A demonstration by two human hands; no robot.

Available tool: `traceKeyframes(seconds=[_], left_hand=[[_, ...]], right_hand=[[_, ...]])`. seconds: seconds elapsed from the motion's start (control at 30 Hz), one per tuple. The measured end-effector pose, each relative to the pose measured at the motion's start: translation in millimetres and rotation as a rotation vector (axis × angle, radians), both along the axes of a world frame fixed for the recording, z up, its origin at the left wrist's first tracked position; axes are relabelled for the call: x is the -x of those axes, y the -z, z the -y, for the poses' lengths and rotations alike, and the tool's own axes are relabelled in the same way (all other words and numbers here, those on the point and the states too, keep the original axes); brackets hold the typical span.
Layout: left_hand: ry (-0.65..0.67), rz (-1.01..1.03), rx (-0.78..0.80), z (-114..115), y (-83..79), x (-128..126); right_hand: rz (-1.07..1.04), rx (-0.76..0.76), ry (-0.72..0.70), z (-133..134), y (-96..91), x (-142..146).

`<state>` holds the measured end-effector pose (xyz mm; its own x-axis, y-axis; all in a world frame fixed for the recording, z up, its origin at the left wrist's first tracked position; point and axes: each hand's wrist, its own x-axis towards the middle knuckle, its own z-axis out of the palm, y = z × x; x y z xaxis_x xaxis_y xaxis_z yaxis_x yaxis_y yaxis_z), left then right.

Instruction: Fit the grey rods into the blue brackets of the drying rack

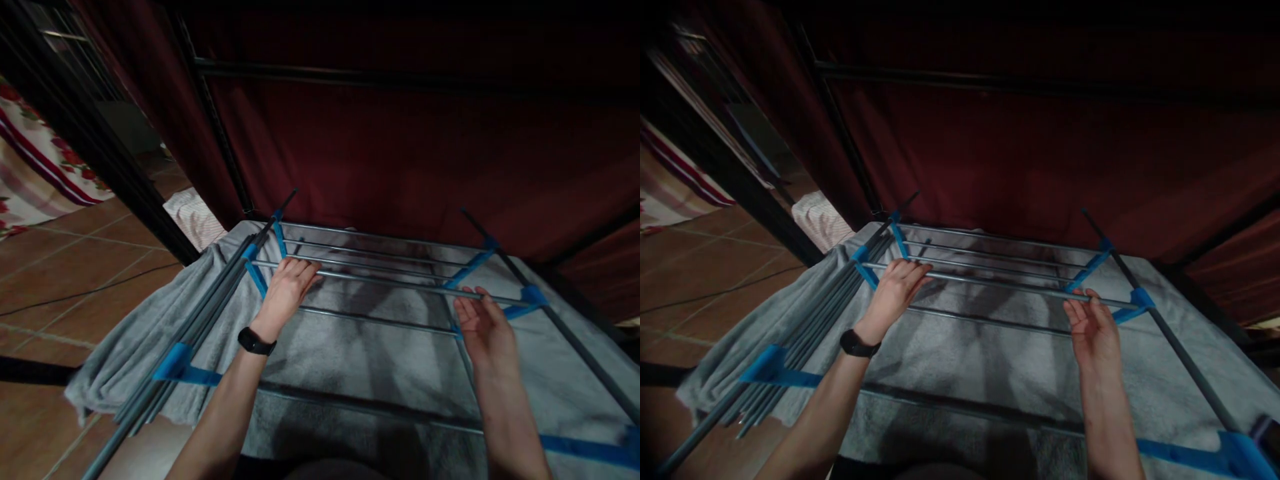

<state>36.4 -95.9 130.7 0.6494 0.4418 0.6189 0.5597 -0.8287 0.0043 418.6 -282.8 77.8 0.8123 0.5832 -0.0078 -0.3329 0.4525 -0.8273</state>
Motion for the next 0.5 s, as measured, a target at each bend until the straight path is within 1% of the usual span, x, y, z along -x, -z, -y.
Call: traceKeyframes(seconds=[0.2,0.3,0.5], left_hand=[[0.009,-0.016,-0.011,-10,5.1,3],[0.021,-0.022,-0.018,-15,6.8,4],[-0.001,-0.065,-0.017,-15,2.7,3]], right_hand=[[0.017,-0.063,0.02,-1,-5.7,6],[0.008,-0.068,0.015,-3,-8.9,8],[-0.01,-0.057,0.012,-6,-9.5,8]])
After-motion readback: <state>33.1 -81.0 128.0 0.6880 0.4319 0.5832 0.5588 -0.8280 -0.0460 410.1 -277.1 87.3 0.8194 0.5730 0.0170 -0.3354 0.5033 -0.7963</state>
